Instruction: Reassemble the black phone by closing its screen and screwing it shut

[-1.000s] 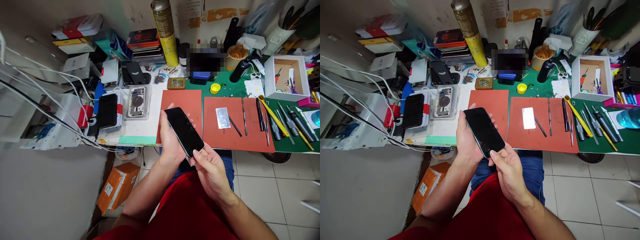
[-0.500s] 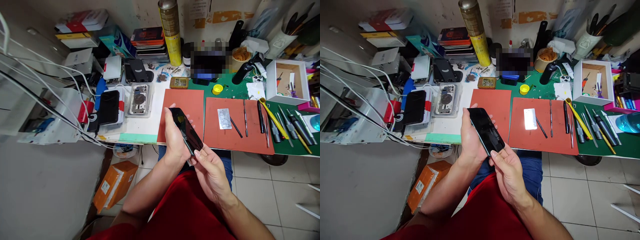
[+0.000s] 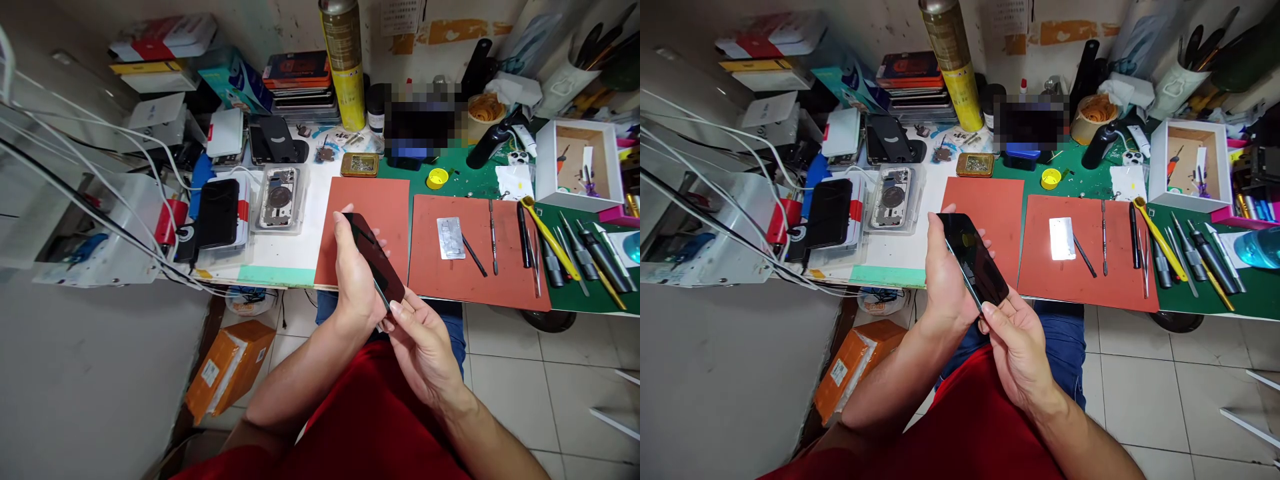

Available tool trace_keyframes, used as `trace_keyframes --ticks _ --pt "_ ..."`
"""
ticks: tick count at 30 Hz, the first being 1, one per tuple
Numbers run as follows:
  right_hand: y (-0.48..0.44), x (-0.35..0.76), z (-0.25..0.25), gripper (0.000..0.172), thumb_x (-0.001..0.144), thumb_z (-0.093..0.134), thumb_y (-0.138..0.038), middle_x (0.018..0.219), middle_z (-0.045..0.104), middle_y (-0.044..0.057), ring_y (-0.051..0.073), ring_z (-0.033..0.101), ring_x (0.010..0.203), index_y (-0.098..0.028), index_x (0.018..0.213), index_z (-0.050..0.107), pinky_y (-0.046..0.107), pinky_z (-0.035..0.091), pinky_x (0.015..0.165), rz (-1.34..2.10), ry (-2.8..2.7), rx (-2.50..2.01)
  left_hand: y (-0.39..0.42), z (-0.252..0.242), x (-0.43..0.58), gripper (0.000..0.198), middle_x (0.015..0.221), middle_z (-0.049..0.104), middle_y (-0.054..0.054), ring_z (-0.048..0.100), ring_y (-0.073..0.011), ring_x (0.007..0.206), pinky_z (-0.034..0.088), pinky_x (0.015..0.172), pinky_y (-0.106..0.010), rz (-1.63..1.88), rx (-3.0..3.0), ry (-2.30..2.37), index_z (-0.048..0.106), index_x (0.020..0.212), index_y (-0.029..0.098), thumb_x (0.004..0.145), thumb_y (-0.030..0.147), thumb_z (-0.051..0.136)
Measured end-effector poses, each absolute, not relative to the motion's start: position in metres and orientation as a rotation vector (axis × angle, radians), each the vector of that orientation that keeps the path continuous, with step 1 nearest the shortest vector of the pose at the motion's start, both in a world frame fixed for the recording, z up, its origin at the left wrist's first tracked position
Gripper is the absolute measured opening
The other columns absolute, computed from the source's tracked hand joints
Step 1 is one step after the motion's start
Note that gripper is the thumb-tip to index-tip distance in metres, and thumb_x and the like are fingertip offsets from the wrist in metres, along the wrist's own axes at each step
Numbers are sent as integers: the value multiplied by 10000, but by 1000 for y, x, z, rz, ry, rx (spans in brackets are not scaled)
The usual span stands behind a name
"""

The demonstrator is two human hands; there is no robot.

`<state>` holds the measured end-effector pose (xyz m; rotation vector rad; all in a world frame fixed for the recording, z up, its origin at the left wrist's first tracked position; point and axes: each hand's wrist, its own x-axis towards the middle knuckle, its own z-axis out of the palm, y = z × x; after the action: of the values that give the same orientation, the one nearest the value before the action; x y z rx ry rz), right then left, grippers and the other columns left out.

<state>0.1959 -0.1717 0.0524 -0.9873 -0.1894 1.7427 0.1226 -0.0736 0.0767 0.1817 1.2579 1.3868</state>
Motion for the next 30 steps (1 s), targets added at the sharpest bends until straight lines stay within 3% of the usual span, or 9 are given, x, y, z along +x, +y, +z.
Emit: trace_keyframes --ticks 3,8,13,18,22,30 --pt "-172 196 53 321 785 1015 -389 879 643 -10 119 427 720 -233 938 779 252 492 660 1740 -178 -998 -75 80 124 551 924 694 -15 669 -152 732 568 685 -233 1394 182 1262 694 1500 353 1100 712 570" --pt "-173 195 49 467 752 1040 -390 822 633 -28 108 428 694 -218 1121 810 249 482 650 1747 -139 -1014 -77 83 127 547 938 692 -21 670 -162 778 558 691 -227 1398 202 1300 715 1489 361 1104 716 556" --pt "-175 196 44 517 762 1035 -393 708 599 -67 103 461 643 -226 1184 788 251 463 629 1731 -159 -1040 -77 80 126 541 959 704 -30 668 -172 796 570 710 -241 1390 224 1313 722 1480 363 1091 713 584" --pt "-175 201 42 682 751 1035 -405 662 601 -85 129 557 634 -211 1342 756 292 508 657 1729 -246 -1079 -73 78 121 562 959 706 -36 666 -165 773 569 701 -241 1381 220 1292 728 1468 360 1081 738 580" --pt "-174 204 39 768 743 1030 -403 730 684 -60 146 618 654 -213 1414 710 325 551 702 1744 -270 -1087 -71 80 120 573 968 699 -34 664 -166 759 571 681 -246 1375 216 1276 720 1468 361 1066 751 598" --pt "-177 205 42 641 765 1025 -351 698 688 -76 159 653 678 -301 1343 752 319 556 750 1762 -221 -1051 -70 88 120 528 953 682 -24 643 -144 768 551 719 -255 1353 197 1271 659 1524 329 1141 664 518"
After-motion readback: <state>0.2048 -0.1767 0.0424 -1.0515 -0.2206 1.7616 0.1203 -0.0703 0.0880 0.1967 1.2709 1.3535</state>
